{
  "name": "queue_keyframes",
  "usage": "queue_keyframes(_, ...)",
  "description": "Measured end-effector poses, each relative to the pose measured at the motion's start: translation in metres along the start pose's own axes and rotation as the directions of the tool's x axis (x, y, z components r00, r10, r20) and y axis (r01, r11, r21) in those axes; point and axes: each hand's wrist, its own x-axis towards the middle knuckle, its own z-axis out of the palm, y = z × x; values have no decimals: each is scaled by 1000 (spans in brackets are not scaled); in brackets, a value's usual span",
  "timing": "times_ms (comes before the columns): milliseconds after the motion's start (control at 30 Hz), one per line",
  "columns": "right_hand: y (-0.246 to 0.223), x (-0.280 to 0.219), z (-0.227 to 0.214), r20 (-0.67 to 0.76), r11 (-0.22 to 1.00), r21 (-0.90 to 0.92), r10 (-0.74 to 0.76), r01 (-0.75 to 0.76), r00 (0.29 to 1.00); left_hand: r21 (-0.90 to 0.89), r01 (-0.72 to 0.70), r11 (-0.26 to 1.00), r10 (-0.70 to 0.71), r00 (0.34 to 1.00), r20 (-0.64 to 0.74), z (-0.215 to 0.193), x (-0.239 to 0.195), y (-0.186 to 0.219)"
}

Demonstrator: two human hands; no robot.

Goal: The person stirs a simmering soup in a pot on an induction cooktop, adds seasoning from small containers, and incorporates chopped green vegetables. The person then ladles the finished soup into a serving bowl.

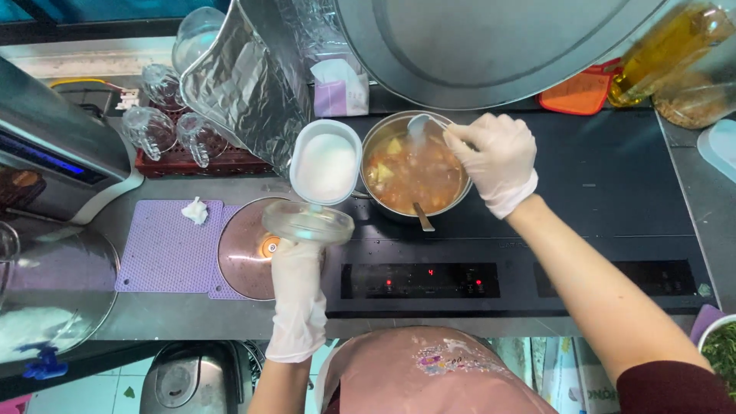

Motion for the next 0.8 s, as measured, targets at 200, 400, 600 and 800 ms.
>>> queue_keyframes(200,4,-2,-9,-120,996,-13,-84,83,989,-5,134,991,-134,984,-118,12,-6,21)
queue_keyframes(400,-42,14,-47,22,969,248,7,-12,1000,108,203,973,-190,974,-120,27,-23,23)
queue_keyframes(600,-90,20,-31,-36,944,161,-287,289,957,112,193,975,-188,981,-54,42,-39,22)
queue_keyframes(800,-91,1,-6,1,973,192,-128,126,992,100,208,973,-207,978,-16,42,-36,18)
